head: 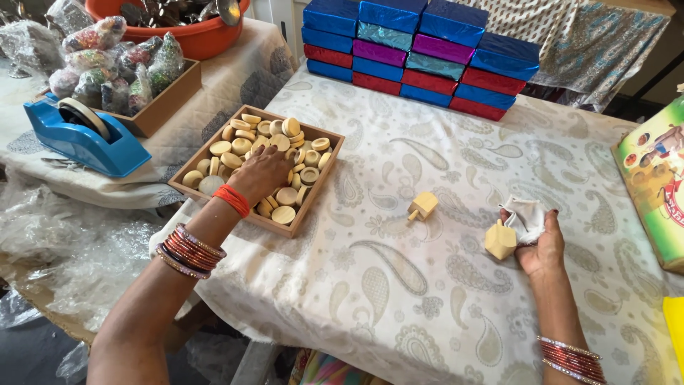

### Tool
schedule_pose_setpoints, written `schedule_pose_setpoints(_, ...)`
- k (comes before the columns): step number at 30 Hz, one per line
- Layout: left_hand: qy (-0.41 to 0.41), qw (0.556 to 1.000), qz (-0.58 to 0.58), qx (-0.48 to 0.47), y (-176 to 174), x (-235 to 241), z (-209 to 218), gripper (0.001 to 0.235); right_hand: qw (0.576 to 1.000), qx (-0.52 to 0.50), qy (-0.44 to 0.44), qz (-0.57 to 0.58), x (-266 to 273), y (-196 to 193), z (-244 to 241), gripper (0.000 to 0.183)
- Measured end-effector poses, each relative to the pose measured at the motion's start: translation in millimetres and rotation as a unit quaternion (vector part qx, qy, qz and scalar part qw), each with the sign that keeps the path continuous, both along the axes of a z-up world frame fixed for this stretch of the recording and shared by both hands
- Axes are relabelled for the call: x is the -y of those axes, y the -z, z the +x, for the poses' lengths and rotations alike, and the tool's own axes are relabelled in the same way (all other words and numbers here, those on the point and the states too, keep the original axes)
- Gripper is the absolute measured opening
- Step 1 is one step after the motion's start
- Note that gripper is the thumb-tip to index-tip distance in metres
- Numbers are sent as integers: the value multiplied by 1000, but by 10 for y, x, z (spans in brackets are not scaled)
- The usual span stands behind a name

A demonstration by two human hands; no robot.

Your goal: The person cleans wooden toy parts with a cloth, places a spindle into a small wooden box, adds circular discs, and then organizes finished products and materials in a warehouse setting.

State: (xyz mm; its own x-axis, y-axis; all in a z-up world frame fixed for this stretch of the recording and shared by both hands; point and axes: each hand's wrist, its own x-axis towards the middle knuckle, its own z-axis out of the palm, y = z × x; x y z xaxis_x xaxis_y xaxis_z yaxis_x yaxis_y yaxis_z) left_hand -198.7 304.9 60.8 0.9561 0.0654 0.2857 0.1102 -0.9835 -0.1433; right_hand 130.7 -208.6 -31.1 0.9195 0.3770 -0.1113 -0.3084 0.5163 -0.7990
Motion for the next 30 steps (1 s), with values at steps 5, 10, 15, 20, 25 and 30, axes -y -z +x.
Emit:
schedule_pose_setpoints(5, -59, 991, -15, -119, -224, 121, 65, 47, 1000, -13, 5, 5, -14, -39, -25, 70)
schedule_pose_setpoints(10, -79, 983, 4, -168, -135, 61, 131, 33, 1000, -11, -6, 10, -26, -5, -20, 72)
schedule_pose_setpoints(15, -92, 978, 111, -148, 65, 79, 166, 15, 1000, -10, 0, 0, -36, -3, -19, 69)
schedule_pose_setpoints(20, -89, 984, 100, -120, -127, 262, 95, 8, 1000, -29, 4, 8, -43, -35, -34, 69)
schedule_pose_setpoints(25, -84, 978, 116, -152, -201, 302, 50, 8, 999, -28, 14, 15, -61, 7, 9, 68)
schedule_pose_setpoints(30, -5, 987, 162, -14, -64, -30, 120, 12, 999, -12, -22, 30, 5, 228, 180, 72)
